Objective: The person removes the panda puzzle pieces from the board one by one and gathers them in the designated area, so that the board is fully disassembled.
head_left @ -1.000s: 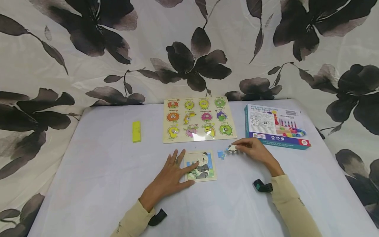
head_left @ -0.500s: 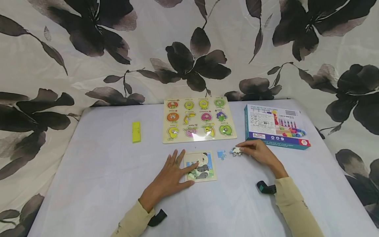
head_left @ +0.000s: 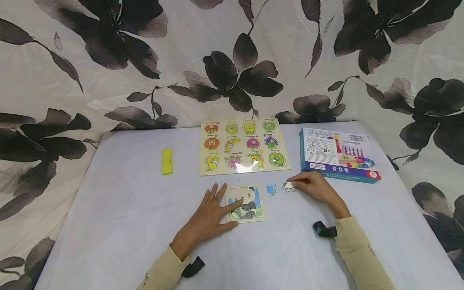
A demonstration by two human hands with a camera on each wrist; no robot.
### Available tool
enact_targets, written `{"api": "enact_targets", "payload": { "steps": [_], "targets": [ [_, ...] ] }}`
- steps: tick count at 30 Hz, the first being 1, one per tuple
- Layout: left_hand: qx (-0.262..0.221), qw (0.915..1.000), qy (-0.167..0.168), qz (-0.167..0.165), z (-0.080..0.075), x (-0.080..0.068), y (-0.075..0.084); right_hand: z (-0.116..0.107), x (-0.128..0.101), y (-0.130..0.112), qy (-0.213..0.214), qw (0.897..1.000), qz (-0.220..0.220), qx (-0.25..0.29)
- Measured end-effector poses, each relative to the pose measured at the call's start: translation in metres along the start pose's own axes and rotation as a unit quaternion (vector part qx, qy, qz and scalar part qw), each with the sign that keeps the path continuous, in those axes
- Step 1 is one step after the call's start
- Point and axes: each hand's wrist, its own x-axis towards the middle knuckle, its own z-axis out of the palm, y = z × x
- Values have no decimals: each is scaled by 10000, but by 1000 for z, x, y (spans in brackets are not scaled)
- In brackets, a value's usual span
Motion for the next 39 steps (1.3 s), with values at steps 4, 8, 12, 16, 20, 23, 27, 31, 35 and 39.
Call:
{"api": "enact_targets", "payload": {
  "steps": [4, 8, 12, 16, 20, 23, 27, 31, 35, 39],
  "targets": [
    [27, 10000, 5, 22, 1, 0, 0, 2, 0, -1, 50, 9998, 46, -184],
    [57, 10000, -15, 9, 1, 1, 0, 2, 0, -2, 90, 9996, -6, -275],
    [41, 10000, -29, -7, 1, 1, 0, 3, 0, -3, 99, 9995, -23, -314],
    [28, 10000, -23, 1, 1, 1, 0, 3, 0, -4, 93, 9994, 20, -328],
    [10, 10000, -25, 14, 1, 0, 0, 4, 1, -9, 166, 9994, 10, -318],
    [8, 10000, -14, 23, 1, 0, -1, 9, 5, -16, 285, 9994, -73, -191],
    [30, 10000, -6, 25, 1, 0, -1, 21, 14, -30, 375, 9988, -307, -48],
    [61, 10000, -14, 21, 0, 0, -1, 36, 24, -46, 222, 9974, -679, -42],
    [101, 9999, -42, 26, 0, 0, -1, 51, 32, -55, -191, 9937, -1100, -103],
    [144, 9999, -57, 47, 0, -1, 0, 63, 37, -58, -575, 9893, -1324, -194]
  ]
}}
